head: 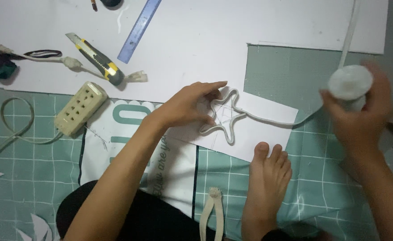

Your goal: Assembling a lighted star decoration by gluing an LED strip to a template and cutting it out with scissors

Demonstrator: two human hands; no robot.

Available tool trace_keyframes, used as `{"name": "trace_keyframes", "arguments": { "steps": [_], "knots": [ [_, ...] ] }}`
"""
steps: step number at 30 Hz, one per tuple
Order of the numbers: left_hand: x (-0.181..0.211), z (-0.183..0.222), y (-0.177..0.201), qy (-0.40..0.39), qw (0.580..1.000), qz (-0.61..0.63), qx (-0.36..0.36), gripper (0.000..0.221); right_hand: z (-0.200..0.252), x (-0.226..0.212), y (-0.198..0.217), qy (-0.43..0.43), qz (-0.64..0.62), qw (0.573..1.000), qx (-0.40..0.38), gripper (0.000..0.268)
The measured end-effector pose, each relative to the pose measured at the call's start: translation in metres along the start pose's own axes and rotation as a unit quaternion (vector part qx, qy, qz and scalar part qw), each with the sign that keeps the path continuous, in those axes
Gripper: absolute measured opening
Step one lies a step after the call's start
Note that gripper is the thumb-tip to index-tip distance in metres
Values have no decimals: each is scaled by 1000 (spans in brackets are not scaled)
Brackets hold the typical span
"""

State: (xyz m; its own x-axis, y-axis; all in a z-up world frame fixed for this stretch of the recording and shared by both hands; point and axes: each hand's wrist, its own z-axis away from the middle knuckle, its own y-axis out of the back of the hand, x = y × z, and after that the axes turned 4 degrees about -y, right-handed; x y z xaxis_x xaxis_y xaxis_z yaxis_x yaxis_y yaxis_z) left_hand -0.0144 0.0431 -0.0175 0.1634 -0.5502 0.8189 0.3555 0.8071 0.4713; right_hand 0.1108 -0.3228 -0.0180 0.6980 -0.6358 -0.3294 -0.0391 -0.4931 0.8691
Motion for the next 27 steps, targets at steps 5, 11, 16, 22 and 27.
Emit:
{"name": "trace_keyframes", "arguments": {
  "steps": [5, 11, 16, 22, 27],
  "knots": [
    [7, 4, 2, 16, 1000, 19, 15, 104, -13, -41, 2, 23, -32, 997, -74, 85],
    [5, 3, 3, 8, 1000, 17, 9, 103, -19, -79, -5, -30, -86, 983, -160, 72],
    [-1, 5, 1, -11, 999, 25, 20, 107, -23, -96, -5, -5, -50, 981, -187, 69],
    [-2, 5, 1, -32, 999, 30, 22, 108, -17, -99, -14, 26, -28, 981, -190, 65],
    [-5, 6, 1, -54, 998, 32, 30, 104, -22, -109, -14, 62, -22, 982, -177, 61]
  ]
}}
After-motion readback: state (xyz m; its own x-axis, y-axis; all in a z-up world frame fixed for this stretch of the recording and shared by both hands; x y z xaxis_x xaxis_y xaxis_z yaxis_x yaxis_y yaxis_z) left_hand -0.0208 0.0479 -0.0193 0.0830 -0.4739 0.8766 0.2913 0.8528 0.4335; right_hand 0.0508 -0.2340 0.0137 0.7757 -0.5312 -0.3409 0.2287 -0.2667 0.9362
